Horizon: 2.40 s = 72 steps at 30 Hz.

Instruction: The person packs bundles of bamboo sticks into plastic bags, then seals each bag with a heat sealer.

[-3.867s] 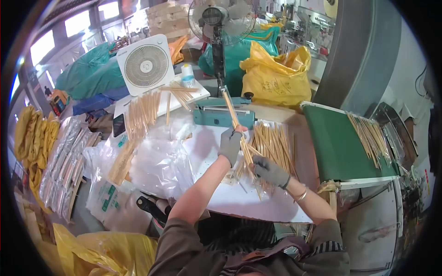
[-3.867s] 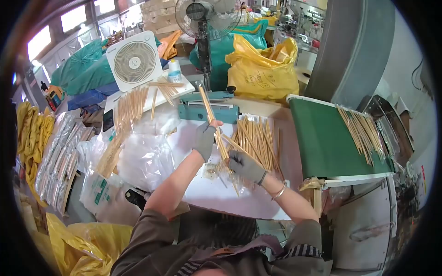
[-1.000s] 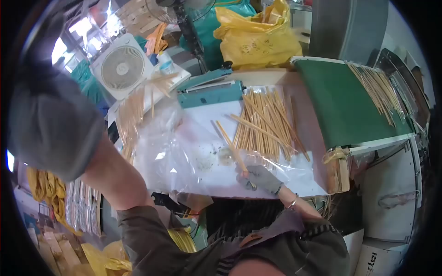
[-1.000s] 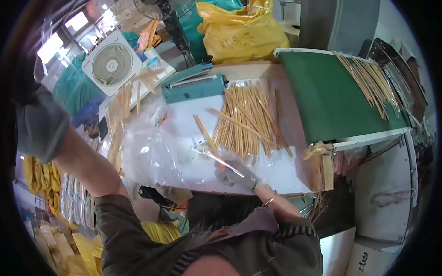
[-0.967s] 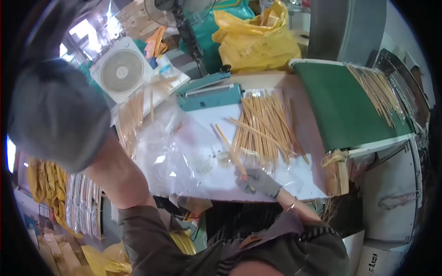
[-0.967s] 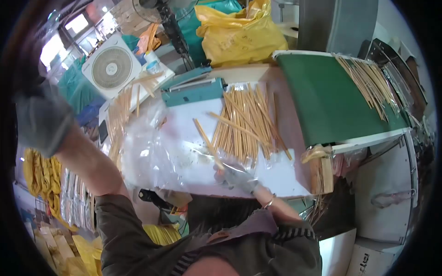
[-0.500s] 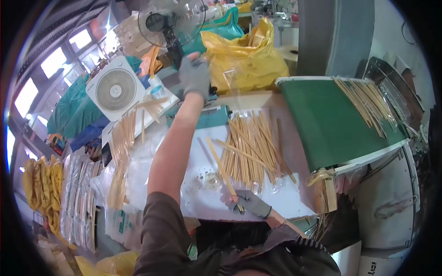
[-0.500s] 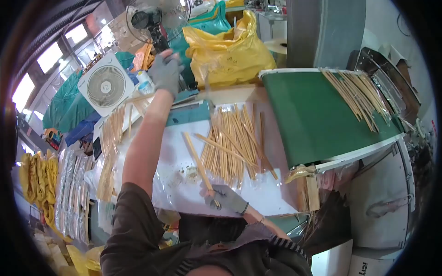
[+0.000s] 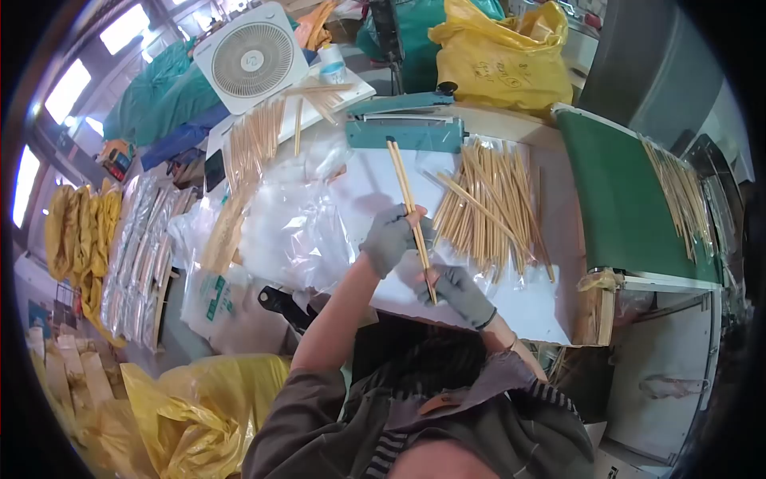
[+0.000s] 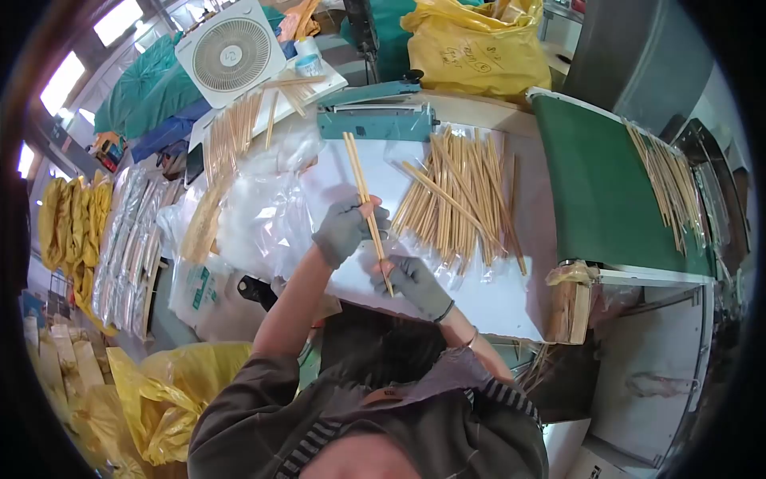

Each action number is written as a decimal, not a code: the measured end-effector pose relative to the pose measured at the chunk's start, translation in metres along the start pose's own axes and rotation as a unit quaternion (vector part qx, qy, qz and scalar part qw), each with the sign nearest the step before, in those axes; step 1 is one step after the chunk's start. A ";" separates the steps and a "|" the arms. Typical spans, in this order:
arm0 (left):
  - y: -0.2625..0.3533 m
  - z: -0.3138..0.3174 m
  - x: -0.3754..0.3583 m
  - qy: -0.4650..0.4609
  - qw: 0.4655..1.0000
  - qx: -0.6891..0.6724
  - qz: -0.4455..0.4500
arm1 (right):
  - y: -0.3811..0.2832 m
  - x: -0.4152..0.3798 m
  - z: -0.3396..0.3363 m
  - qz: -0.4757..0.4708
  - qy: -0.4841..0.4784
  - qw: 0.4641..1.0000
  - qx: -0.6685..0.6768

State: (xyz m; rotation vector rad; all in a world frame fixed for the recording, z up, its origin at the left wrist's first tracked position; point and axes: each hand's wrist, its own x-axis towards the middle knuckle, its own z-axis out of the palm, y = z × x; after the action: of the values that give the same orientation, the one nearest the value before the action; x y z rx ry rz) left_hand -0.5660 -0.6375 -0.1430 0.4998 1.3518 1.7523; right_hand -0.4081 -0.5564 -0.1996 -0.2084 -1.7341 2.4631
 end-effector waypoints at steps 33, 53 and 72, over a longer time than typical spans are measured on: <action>-0.063 -0.083 0.076 0.202 0.975 0.086 0.030 | -0.027 0.052 -0.055 -0.211 0.421 0.716 -0.514; 0.055 0.275 0.119 0.036 0.968 -0.005 -0.249 | -0.287 -0.249 -0.259 -0.031 0.656 0.746 -0.113; -0.058 0.471 0.211 -0.018 0.959 0.170 -0.225 | -0.336 -0.350 -0.586 0.109 0.663 0.467 -0.575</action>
State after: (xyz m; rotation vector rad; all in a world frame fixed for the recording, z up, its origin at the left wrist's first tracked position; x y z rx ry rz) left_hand -0.3158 -0.1871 -0.0753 0.3683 1.6036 1.1439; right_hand 0.0498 0.0353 -0.0640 -1.7962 -1.8433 0.0315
